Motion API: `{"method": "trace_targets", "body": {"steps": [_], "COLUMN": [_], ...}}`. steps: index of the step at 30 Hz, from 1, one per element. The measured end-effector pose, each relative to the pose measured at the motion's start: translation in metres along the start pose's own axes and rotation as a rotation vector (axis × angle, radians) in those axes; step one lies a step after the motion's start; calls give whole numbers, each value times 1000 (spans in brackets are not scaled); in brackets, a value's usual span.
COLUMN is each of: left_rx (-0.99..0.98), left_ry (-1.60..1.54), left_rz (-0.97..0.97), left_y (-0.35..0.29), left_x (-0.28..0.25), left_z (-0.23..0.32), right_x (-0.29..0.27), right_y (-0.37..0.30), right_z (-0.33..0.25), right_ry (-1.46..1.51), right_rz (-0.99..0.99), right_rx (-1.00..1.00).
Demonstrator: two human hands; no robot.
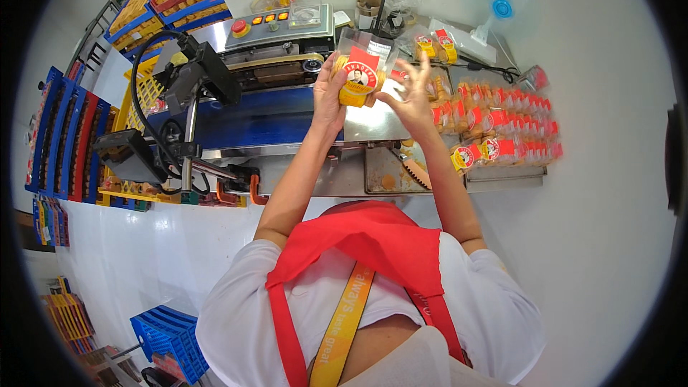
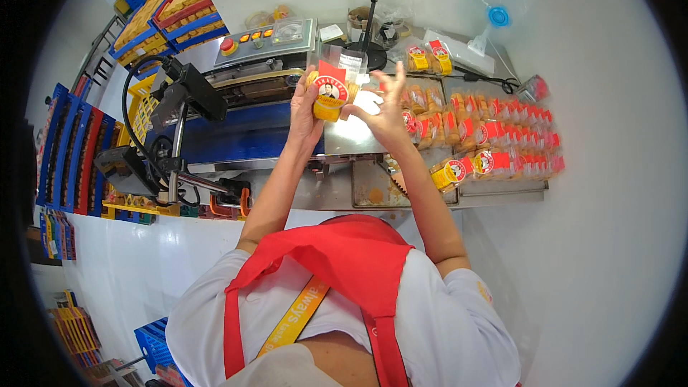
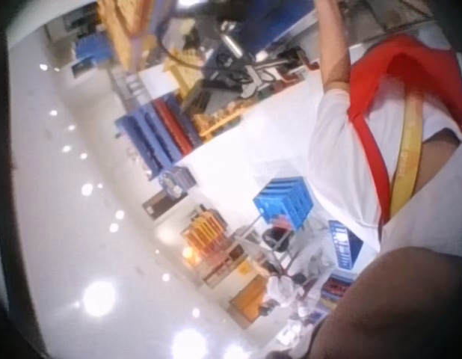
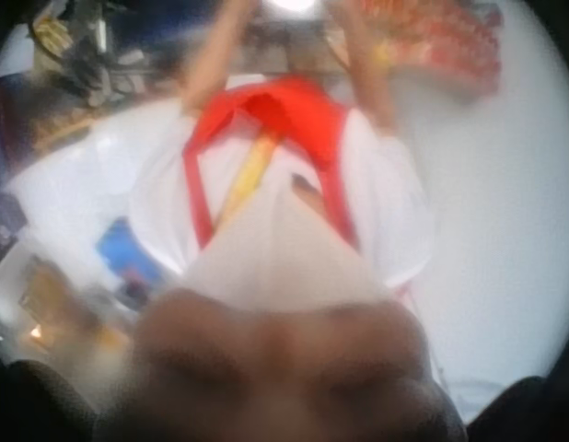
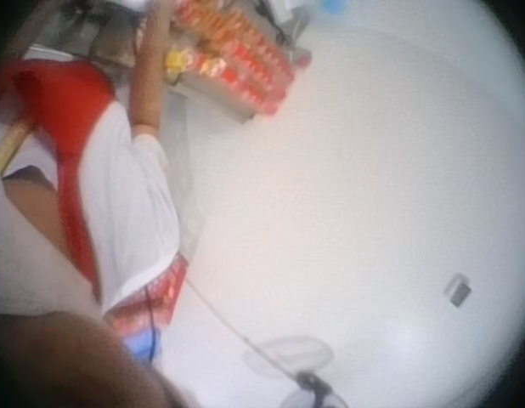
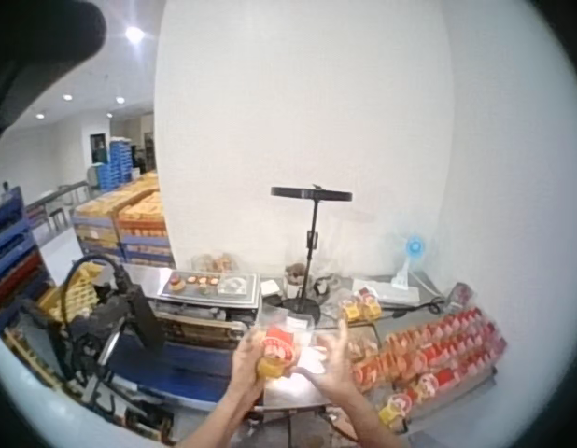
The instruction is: The person places round biscuits into clear plastic bags, seals them using a heat-sealing machine, and stacks the finished packages on a metal tray. The person also transfers stacks of sealed packages from a red crate onto the tray.
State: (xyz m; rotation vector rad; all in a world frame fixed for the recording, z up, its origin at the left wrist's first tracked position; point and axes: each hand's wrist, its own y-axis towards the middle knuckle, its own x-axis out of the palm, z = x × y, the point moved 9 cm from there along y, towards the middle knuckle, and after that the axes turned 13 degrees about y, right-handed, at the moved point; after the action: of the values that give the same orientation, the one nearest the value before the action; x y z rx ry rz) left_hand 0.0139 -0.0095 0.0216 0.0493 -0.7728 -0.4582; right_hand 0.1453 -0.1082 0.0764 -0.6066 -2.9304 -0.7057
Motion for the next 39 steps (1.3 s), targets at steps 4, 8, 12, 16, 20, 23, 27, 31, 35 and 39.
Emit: {"method": "trace_targets", "body": {"steps": [4, 8, 12, 16, 20, 23, 27, 31, 35, 39], "left_rx": [99, 277, 313, 425, 522, 508, 432, 450, 421, 231], "left_ry": [174, 909, 1050, 1248, 1400, 1354, 1242, 1234, 1182, 1049], "left_rz": [-94, -154, 92, 182, 184, 171, 178, 192, 195, 132], "left_y": [4, 9, -7, -13, -1, 1, 5, -1, -1, 11], "left_x": [12, -11, -12, 21, 27, 31, 25, 27, 24, 4], "left_z": [0, -11, 1, 34, 41, 45, 42, 48, 45, 29], "right_x": [12, -16, -23, -10, -17, -20, -22, -22, -34, -33], "right_y": [8, 16, 4, 2, 18, 22, 31, 35, 38, 37], "right_z": [17, 68, 60, 8, 12, 11, 20, 17, 47, 50], "right_ry": [280, -1, -103, -562, -373, -408, -467, -359, -98, -25], "right_rz": [-61, -150, 47, 113, 198, 203, 93, 127, 125, 68], "right_rx": [51, -78, -112, -450, -150, -234, -181, -90, 73, 63]}}
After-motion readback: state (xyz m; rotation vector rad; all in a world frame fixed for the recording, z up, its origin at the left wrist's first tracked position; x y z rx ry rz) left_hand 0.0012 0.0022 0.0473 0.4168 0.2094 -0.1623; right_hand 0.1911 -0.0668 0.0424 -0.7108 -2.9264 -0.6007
